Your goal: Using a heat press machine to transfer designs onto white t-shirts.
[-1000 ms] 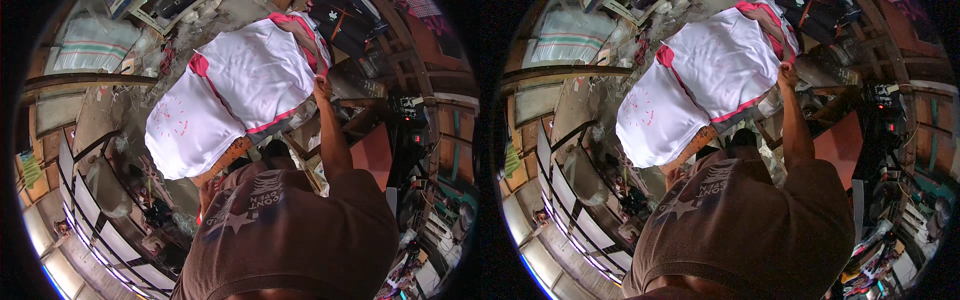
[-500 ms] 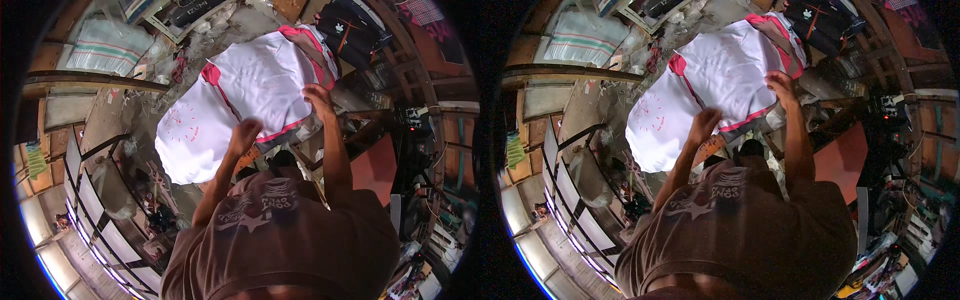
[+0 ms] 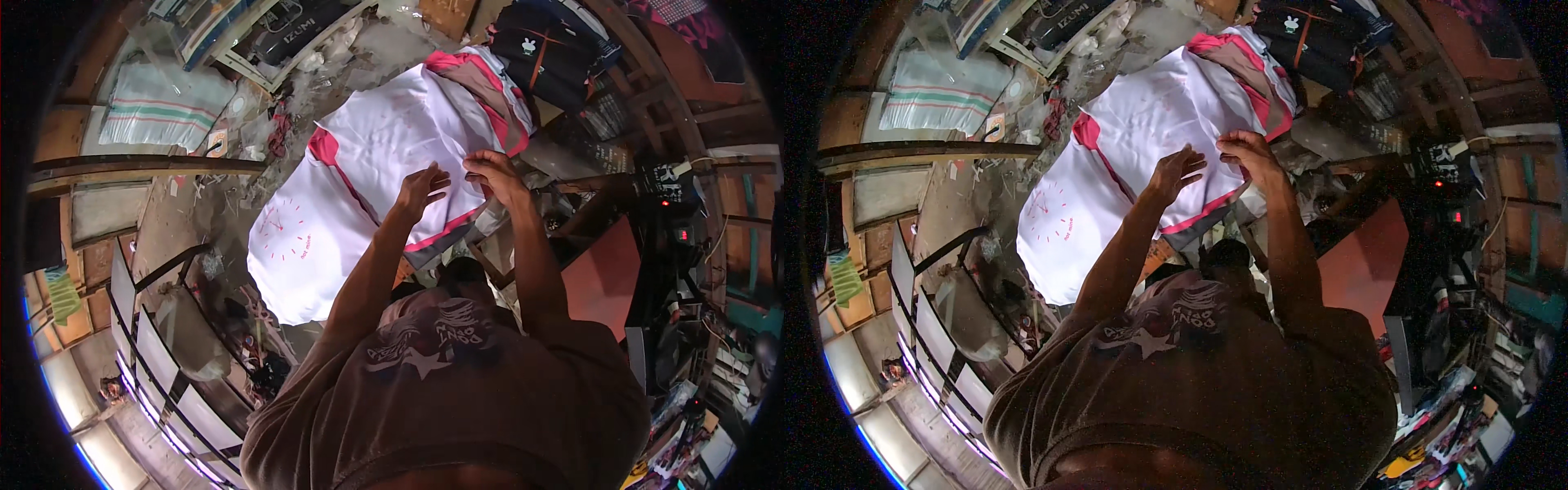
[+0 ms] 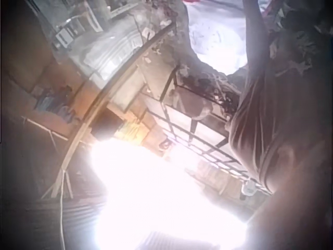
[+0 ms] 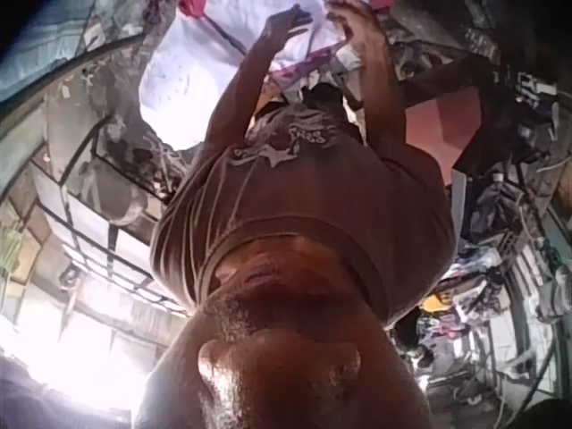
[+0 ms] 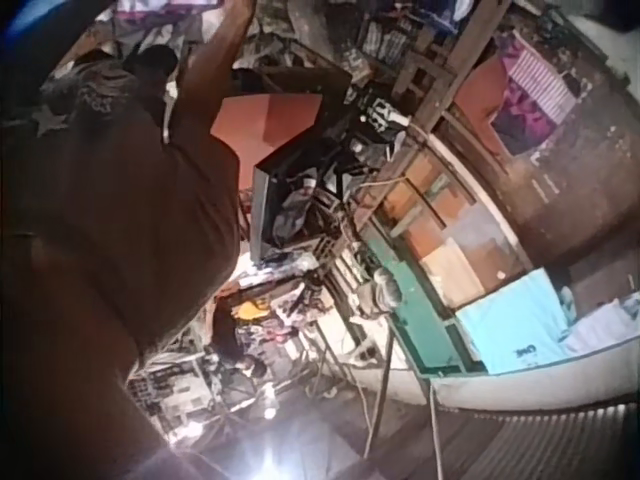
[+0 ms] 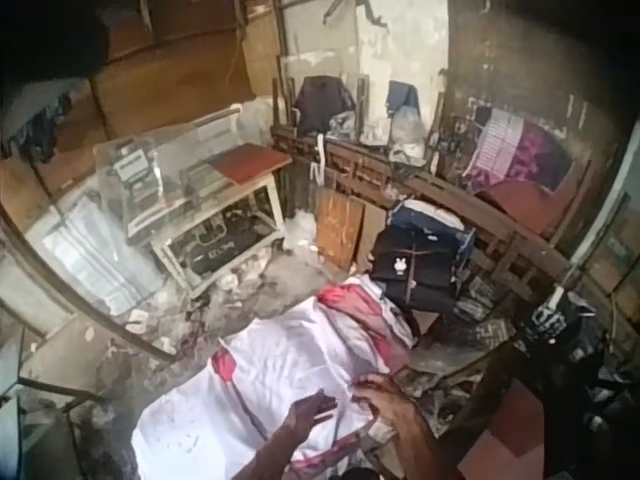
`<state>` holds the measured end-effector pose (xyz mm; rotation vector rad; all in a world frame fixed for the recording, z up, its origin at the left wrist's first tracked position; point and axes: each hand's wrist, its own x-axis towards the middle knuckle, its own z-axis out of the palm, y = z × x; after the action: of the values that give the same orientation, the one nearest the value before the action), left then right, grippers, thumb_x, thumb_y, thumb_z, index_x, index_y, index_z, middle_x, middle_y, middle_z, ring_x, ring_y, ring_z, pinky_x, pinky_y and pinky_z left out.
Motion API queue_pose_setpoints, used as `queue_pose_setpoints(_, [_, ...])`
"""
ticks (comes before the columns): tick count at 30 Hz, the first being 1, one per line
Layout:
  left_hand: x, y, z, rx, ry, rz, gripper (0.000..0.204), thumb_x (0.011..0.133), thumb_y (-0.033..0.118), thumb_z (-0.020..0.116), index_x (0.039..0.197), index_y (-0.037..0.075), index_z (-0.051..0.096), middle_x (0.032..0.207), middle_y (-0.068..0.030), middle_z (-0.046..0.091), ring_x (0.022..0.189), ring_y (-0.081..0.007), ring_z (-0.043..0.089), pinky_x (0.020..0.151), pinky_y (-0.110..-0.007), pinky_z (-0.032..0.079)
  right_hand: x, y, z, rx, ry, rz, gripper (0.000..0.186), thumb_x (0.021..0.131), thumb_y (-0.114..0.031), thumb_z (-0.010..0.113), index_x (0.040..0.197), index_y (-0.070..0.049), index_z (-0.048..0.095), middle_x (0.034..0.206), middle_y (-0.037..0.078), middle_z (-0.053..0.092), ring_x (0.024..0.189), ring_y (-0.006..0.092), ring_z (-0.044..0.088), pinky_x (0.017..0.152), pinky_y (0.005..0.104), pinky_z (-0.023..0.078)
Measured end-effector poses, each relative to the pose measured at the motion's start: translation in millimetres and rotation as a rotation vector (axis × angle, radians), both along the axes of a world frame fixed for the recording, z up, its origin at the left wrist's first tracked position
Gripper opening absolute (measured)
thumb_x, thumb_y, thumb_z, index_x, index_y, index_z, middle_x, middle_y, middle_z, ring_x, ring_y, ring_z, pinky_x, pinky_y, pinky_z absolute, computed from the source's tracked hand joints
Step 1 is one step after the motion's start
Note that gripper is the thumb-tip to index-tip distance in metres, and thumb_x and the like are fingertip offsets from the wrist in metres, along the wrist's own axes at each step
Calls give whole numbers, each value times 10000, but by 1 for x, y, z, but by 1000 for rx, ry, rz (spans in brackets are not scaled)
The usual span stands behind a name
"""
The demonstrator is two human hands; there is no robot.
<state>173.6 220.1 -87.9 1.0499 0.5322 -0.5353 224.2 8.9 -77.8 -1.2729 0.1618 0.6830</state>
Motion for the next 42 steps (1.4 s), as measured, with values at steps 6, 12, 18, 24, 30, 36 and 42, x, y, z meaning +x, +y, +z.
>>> queue_pose_setpoints(6, [16, -8, 4, -3, 10, 51, 278, 917, 361, 650, 917, 83, 643, 873, -10, 627, 853, -138, 610, 832, -339, 510, 11, 13, -7, 60, 7, 143, 241, 883, -115, 673, 1090, 1, 630, 1042, 66, 649, 956, 170, 639, 844, 315, 555])
queue_pose_setpoints(12, [-1, 32, -7, 92, 9, 184, 224, 949, 292, 593, 922, 73, 633, 881, -34, 645, 831, -160, 628, 828, -362, 529, 19, -8, -51, 6, 6, -454, 212, 824, -107, 704, 1023, -39, 672, 898, 81, 671, 802, 175, 656, 714, 316, 544])
queue_pose_setpoints(18, [13, 71, 39, 8, -163, 249, 323, 991, 280, 441, 1071, 16, 610, 1010, -101, 672, 907, -202, 655, 883, -377, 524, 44, -101, -139, -1480, -277, -766, 319, 847, -238, 687, 1119, -77, 639, 995, 80, 668, 896, 162, 635, 758, 320, 524])
queue_pose_setpoints(24, [24, 80, 143, -47, -381, 347, 225, 980, 173, 479, 870, 18, 600, 810, -74, 624, 845, -198, 669, 853, -406, 554, -18, 59, 46, -352, -367, -359, 570, 876, -278, 680, 1365, -83, 462, 1332, 109, 516, 1161, 231, 531, 936, 334, 462])
queue_pose_setpoints(30, [33, 85, 225, -70, -584, 287, 194, 972, 146, 493, 857, 24, 589, 817, -79, 622, 751, -247, 683, 821, -413, 568, -45, 169, 94, -429, -1179, -147, 1018, 762, -364, 787, 1464, 50, 176, 1434, 285, 302, 1324, 412, 339, 1095, 470, 296])
queue_pose_setpoints(36, [-14, 156, 326, -232, -857, 383, 233, 992, 168, 427, 972, 4, 592, 894, -127, 681, 875, -260, 671, 963, -519, 501, -7, 164, 152, -584, -1201, -241, 337, 773, -119, 714, 1075, -2, 621, 875, 179, 662, 843, 335, 649, 737, 391, 506])
queue_pose_setpoints(42, [-72, 194, 372, 40, -897, 519, 293, 998, 182, 429, 1155, -33, 551, 1044, -167, 672, 982, -266, 655, 951, -481, 511, -60, 101, 273, -498, -1277, -117, 153, 834, -59, 693, 965, 15, 662, 804, 50, 649, 734, 100, 579, 654, 249, 455])
